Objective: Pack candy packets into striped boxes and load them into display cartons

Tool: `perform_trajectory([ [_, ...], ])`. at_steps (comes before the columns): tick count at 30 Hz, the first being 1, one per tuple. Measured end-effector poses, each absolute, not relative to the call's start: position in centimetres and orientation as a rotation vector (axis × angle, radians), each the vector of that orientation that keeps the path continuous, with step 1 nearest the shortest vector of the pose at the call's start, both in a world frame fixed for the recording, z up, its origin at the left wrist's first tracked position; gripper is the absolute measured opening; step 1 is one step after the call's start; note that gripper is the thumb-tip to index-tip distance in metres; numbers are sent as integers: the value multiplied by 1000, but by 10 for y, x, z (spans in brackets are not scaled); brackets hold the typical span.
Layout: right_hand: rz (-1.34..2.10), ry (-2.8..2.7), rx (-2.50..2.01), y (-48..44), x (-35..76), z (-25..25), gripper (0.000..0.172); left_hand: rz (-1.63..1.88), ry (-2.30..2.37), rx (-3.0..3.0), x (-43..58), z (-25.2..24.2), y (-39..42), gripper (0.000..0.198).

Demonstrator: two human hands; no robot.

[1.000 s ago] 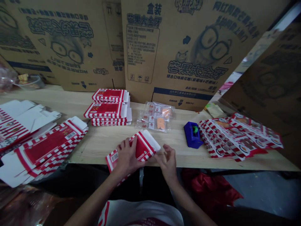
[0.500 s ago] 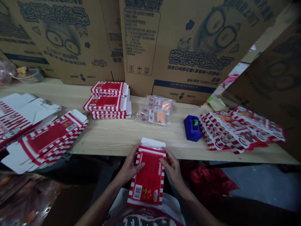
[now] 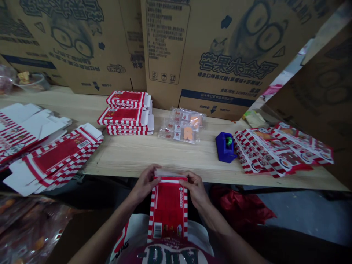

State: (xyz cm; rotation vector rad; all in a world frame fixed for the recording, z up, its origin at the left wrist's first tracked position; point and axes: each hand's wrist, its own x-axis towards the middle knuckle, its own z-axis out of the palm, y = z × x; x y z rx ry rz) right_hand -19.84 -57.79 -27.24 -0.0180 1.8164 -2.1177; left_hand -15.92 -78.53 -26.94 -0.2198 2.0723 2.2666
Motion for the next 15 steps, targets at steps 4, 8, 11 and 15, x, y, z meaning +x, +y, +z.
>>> perform_trajectory([
  [4,-1992,2190,-369,-571,-196,-276,16,2042,2328,-5,-156,-266,-801,27],
  [8,-1865,2215,-507,-566,-202,-267,23,1980,2354,72,-155,-259,-812,28],
  [11,-1768,2195,-499,-568,-214,-256,18,2031,2261,-69,-159,-252,-817,20],
  [15,-1702,2140,-427,-575,-230,-244,18,2154,1921,-207,-170,-242,-822,22],
])
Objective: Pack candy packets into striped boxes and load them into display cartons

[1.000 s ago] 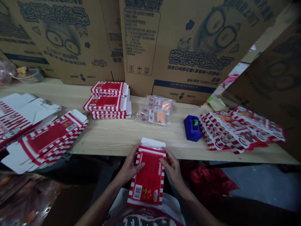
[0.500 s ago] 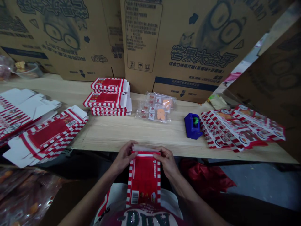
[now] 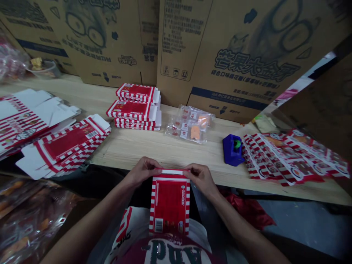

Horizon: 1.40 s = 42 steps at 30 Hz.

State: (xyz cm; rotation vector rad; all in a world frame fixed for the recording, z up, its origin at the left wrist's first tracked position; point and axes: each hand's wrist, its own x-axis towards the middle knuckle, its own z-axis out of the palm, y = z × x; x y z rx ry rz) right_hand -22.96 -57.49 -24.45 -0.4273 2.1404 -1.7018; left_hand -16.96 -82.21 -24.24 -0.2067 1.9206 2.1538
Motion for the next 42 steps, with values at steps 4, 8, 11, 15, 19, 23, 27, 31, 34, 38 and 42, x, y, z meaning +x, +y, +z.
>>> perform_trajectory([
  [4,-1701,2106,-444,-581,-237,-240,18,2158,1845,-170,-180,-240,-826,19],
  [8,-1688,2035,-446,-581,-241,-238,18,2059,1883,-86,-190,-241,-830,17],
  [11,-1636,2082,-529,-577,-239,-234,19,1994,1927,42,-191,-238,-832,19],
  [15,-1608,2274,-721,-570,-228,-236,13,1950,2072,132,-186,-237,-833,26],
  [19,-1633,2271,-678,-569,-223,-241,12,1885,2052,82,-191,-239,-835,27],
  [23,-1624,2290,-682,-566,-226,-242,11,1807,2099,241,-196,-235,-836,26],
  [27,-1671,2337,-779,-563,-220,-247,15,1824,2159,279,-182,-240,-826,25],
  [31,-1802,2409,-680,-566,-201,-257,10,2177,2088,-8,-163,-261,-801,29],
  [34,-1845,2336,-567,-563,-193,-263,7,2363,1936,-225,-156,-278,-781,22],
  [38,-1965,2375,-354,-525,-223,-268,24,2386,1949,-384,-160,-290,-770,17],
  [42,-2195,2885,459,-454,-289,-265,28,2380,1909,-379,-168,-288,-769,19],
])
